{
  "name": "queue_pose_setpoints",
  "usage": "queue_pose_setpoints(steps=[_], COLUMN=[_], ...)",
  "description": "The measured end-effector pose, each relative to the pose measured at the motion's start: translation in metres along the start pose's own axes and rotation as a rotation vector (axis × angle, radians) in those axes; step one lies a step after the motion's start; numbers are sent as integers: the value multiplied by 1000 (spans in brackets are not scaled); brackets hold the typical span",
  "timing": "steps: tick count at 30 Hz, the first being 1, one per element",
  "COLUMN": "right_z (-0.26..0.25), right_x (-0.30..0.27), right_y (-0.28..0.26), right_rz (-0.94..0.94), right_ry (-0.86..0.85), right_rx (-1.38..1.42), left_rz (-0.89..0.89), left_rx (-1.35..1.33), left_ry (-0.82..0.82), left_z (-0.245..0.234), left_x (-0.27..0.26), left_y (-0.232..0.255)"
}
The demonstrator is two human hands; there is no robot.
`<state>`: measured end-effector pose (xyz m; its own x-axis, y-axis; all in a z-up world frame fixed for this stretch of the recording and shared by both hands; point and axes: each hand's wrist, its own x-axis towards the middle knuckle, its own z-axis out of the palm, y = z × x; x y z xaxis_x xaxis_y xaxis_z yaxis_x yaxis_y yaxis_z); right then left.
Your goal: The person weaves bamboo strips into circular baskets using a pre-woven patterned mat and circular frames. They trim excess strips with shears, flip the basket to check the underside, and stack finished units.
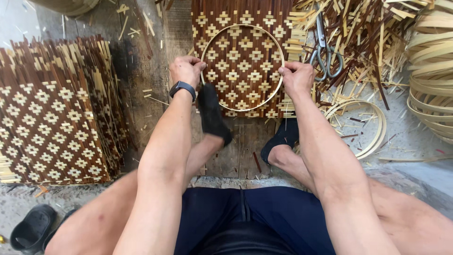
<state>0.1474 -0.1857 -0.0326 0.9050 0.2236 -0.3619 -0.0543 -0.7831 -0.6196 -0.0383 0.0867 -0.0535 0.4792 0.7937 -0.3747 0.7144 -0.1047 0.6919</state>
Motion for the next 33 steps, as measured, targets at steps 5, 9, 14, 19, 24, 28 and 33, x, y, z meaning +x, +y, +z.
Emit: queue_pose_setpoints(steps=[5,9,14,19,24,28,33], right_z=[-1,-1,1,1,-16,-3,68], right_x=[2,2,7,21,43,3,-89], right_y=[-6,-3,15,33,22,-29,-66], right_rz=[33,9,-1,23,75,-506,-976], right_ry=[20,14,-16,-69,-327,-98,-310], right_rx=[-50,-15,70,61,71,-452,-813], left_rz=[-66,10,79,62,-37,49,860], left_rx=[-24,-34,27,-1,-48,237,288], left_ry=[-53,9,83,48,-126,-179,-78], left_z=[0,9,19,20,4,-3,54], left_x=[7,6,4,9,18,26,57], left_y=[1,-8,-19,-24,-15,21,73])
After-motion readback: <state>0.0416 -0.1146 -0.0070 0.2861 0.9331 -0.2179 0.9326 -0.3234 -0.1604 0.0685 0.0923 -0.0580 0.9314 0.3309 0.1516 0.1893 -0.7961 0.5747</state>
